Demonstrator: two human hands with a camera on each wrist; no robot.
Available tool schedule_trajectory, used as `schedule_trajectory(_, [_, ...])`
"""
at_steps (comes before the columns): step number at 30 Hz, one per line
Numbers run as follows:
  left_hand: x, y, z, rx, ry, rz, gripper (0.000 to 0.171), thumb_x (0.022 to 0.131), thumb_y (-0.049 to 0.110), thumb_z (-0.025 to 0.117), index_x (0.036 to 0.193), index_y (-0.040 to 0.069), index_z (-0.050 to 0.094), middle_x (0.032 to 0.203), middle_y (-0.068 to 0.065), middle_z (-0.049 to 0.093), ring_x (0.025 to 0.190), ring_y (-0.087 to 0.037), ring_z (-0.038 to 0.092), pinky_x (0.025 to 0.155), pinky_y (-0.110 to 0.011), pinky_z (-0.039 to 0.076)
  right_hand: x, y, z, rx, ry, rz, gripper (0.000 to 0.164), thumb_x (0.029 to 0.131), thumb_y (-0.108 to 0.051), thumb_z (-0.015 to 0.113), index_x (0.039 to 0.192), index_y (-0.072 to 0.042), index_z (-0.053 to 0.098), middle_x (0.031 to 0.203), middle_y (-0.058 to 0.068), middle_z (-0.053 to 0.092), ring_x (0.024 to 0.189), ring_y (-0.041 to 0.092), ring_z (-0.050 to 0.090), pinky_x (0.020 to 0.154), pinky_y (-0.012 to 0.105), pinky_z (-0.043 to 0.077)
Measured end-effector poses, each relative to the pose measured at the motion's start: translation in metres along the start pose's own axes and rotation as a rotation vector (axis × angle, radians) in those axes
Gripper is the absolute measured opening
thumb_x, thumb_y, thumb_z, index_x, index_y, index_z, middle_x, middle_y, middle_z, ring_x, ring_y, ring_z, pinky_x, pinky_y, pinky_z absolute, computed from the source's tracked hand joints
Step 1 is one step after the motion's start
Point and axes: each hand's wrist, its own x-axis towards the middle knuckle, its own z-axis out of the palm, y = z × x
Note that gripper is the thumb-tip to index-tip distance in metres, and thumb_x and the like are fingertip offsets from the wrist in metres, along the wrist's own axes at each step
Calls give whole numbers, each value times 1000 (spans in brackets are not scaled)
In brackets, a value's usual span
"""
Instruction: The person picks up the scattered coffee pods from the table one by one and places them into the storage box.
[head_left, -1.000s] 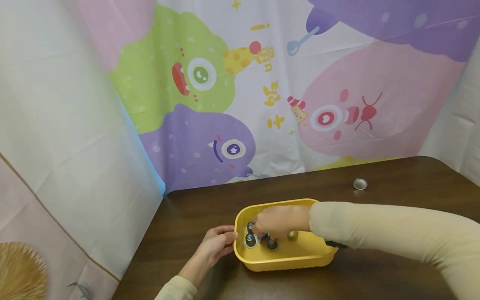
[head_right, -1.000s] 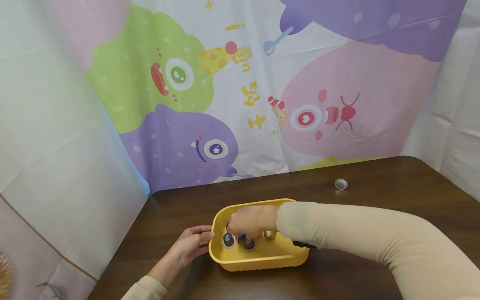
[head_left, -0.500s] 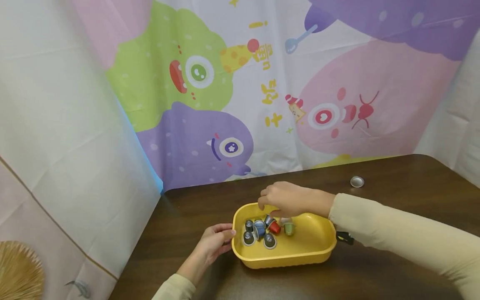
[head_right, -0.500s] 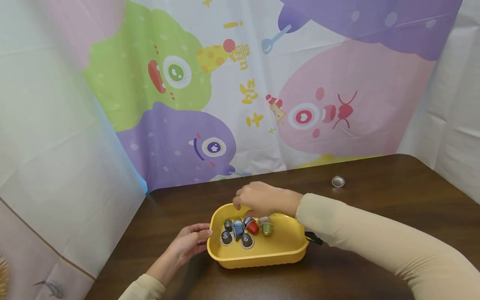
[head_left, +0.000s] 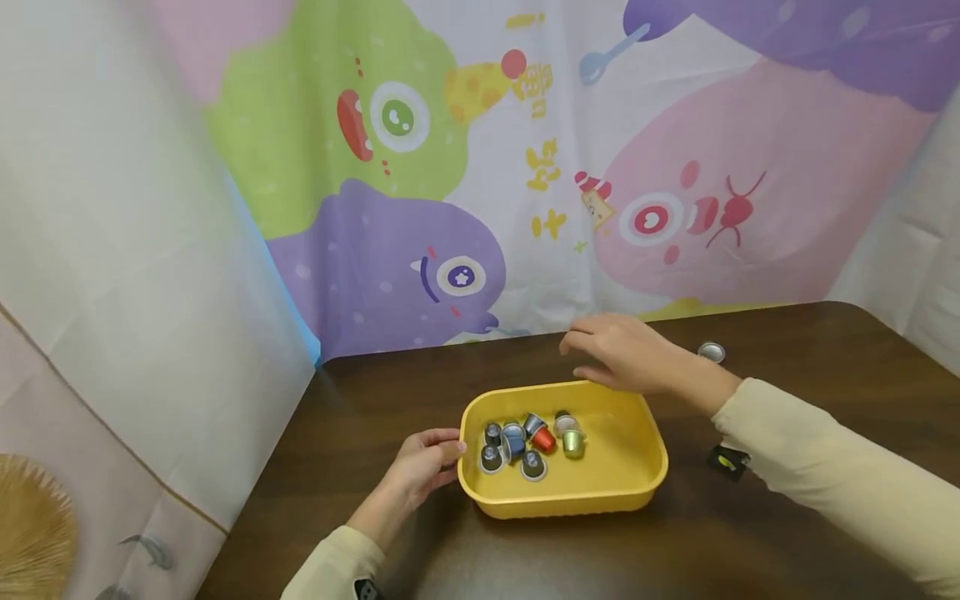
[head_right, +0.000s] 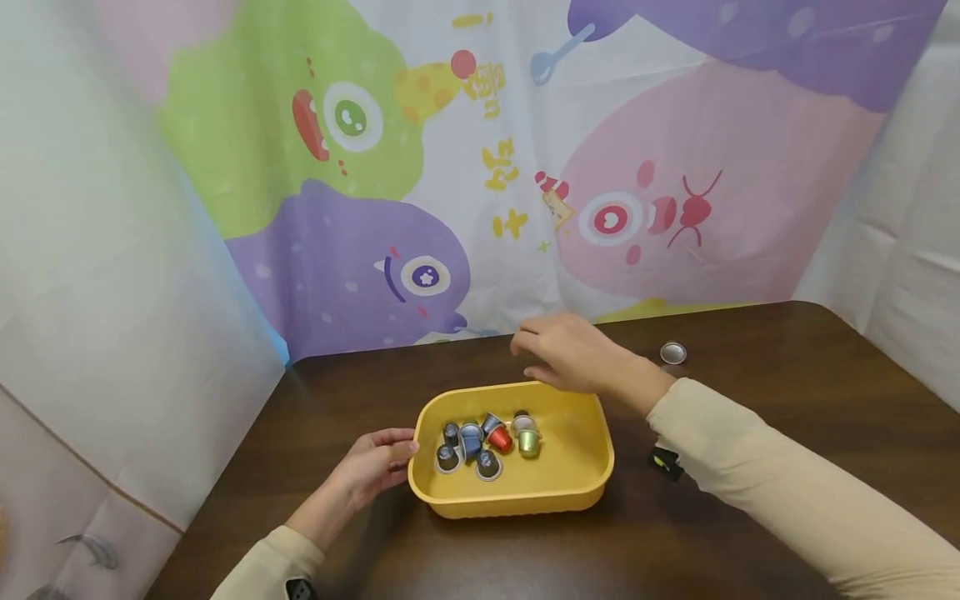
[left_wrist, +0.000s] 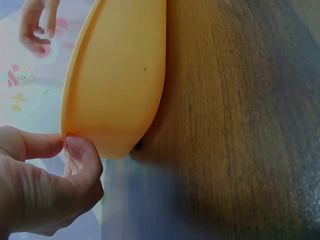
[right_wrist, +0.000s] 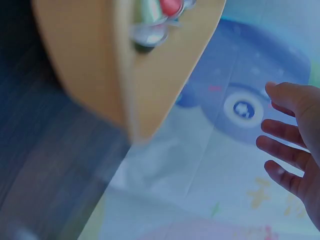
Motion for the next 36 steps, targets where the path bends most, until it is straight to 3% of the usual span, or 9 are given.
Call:
schedule_trajectory(6, [2,0,-1,-3,-6,-9,31,89,1,57,118,-11,55,91,-7,59,84,-17,59,75,-33,57,-28,27,-6,-48,12,100,27,77,-22,79,98,-12,66,95,3,65,87,21,63,77,40,54])
schedule_trajectory(12, [4,-2,-2,-10,-9,0,32,89,2,58,118,-11,55,93,-8,60,84,-17,59,77,-35,57,-55,52,-6,-109,-36,227,31,76,-26,80,100,-10,67,95,6,65,92,27,63,78,47,50])
schedule_trajectory(18, [0,-3,-3,-10,-20,10,33,89,2,58,119,-12,53,92,-7,59,84,-16,59,80,-38,57,-78,75,1,-124,-73,307,35,75,-27,80,100,-6,67,92,9,64,86,29,62,76,48,52])
schedule_trajectory(27, [2,3,-4,-10,-27,23,34,90,2,57,120,-12,53,93,-6,59,86,-16,59,80,-37,57,-113,125,17,-72,-292,533,41,80,-27,76,107,0,63,100,17,63,88,32,61,78,51,52])
schedule_trajectory(36, [2,-2,-6,-16,-47,14,33,90,2,58,119,-12,53,89,-3,59,83,-13,58,74,-31,57,-134,136,30,16,-380,629,37,84,-25,70,110,1,61,106,22,60,91,36,60,74,53,50])
